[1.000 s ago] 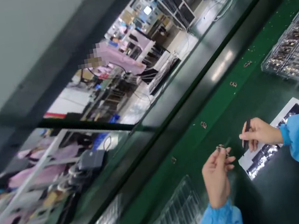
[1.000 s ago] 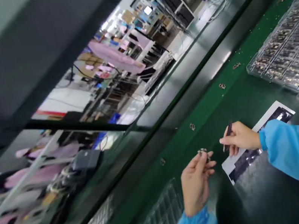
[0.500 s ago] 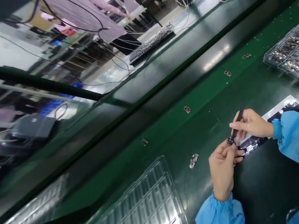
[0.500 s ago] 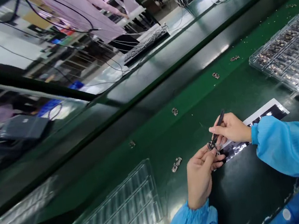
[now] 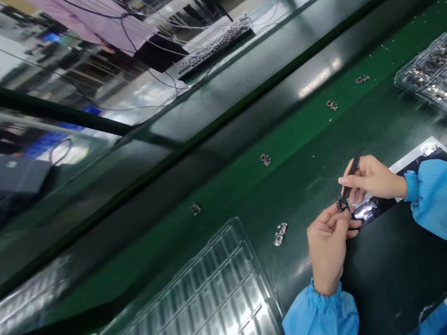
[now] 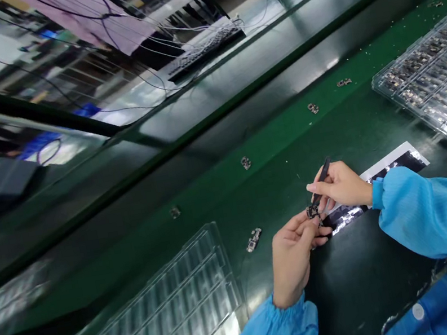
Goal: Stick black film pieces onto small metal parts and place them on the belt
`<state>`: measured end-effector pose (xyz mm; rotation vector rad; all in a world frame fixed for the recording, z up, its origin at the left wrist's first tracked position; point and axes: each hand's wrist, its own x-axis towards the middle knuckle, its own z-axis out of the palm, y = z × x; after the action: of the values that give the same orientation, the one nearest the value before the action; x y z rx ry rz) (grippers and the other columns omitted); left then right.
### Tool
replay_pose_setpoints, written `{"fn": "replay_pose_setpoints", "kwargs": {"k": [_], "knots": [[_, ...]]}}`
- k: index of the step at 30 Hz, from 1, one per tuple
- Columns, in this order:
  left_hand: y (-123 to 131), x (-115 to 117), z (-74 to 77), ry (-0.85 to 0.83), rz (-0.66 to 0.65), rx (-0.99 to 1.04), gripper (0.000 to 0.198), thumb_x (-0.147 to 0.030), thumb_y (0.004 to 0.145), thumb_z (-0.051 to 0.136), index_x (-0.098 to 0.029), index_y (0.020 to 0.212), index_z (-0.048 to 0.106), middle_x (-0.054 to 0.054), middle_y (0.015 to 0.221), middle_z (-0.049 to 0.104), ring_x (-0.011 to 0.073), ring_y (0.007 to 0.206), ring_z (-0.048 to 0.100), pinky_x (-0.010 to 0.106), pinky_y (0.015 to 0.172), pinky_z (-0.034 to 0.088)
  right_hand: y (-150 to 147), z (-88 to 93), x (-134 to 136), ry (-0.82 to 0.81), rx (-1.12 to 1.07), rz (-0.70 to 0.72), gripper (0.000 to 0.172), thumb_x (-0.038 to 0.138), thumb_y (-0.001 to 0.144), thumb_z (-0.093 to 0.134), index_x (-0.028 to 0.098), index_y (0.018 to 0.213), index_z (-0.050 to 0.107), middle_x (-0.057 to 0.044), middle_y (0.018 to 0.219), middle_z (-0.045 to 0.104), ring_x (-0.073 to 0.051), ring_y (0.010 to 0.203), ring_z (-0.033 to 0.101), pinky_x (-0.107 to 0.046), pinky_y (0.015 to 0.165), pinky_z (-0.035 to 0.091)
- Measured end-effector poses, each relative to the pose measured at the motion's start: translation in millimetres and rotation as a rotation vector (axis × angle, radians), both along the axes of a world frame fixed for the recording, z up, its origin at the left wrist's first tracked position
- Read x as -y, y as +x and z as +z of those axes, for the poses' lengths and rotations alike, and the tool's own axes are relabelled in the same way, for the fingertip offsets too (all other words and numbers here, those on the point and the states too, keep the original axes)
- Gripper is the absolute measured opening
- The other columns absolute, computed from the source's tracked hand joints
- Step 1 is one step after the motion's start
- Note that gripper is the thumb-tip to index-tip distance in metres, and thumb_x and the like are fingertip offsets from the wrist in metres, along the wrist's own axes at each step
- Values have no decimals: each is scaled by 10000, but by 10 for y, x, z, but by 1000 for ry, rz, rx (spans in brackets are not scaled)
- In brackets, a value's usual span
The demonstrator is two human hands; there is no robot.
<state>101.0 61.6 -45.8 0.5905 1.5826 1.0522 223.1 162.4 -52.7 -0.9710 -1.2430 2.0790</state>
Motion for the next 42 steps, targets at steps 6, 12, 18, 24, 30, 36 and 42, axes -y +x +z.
{"fn": "replay_pose_setpoints", "kwargs": {"k": [6, 12, 18, 24, 30, 36, 42], "knots": [[-5, -13, -2, -14, -1, -1, 360, -322, 650, 698, -91, 921, 642, 66, 713, 688, 146, 561, 652, 185, 461, 487, -3, -14, 7, -6, -8, -11, 431, 487, 618, 724, 114, 699, 524, -17, 527, 626, -114, 420, 601, -171, 371, 466], [-2, -18, 0, -21, 27, 28, 383, -421, 643, 699, -107, 856, 651, 59, 706, 676, 146, 537, 647, 196, 455, 483, 4, 20, -2, -1, 15, 9, 440, 512, 622, 708, 111, 681, 538, -16, 489, 614, -112, 405, 594, -169, 369, 460], [5, 4, 4, -9, 25, -29, 348, -415, 666, 679, -105, 822, 651, 54, 656, 669, 135, 501, 632, 184, 432, 455, 19, 64, 54, 65, 25, 22, 384, 467, 656, 699, 122, 699, 537, -2, 501, 603, -117, 431, 597, -200, 409, 487], [-12, 2, -23, -8, 47, -7, 352, -415, 666, 679, -98, 815, 650, 69, 679, 683, 120, 473, 615, 178, 418, 442, 54, 125, 84, 352, 0, -149, 306, 430, 713, 656, 131, 716, 590, -21, 548, 609, -138, 514, 627, -242, 501, 526], [-41, 64, 43, -7, 115, 37, 391, -444, 641, 704, -103, 823, 640, 81, 719, 689, 118, 481, 611, 195, 441, 470, 84, -18, -41, 305, 84, -294, 379, 492, 687, 660, 134, 776, 575, -17, 545, 612, -147, 510, 633, -248, 492, 528], [-814, -90, 243, 33, 238, -213, 369, -402, 627, 722, -115, 840, 631, 55, 714, 658, 160, 544, 639, 235, 456, 501, 61, -141, -12, 312, 136, -253, 361, 480, 704, 647, 134, 776, 578, -21, 532, 607, -164, 506, 632, -257, 487, 513], [-2041, -672, 255, -37, 429, -498, 191, -253, 811, 590, -101, 926, 582, 35, 735, 620, 113, 627, 633, 228, 569, 517, 41, -156, 4, 326, 146, -210, 315, 446, 725, 623, 138, 767, 571, -25, 538, 607, -165, 508, 631, -253, 490, 503]]}}
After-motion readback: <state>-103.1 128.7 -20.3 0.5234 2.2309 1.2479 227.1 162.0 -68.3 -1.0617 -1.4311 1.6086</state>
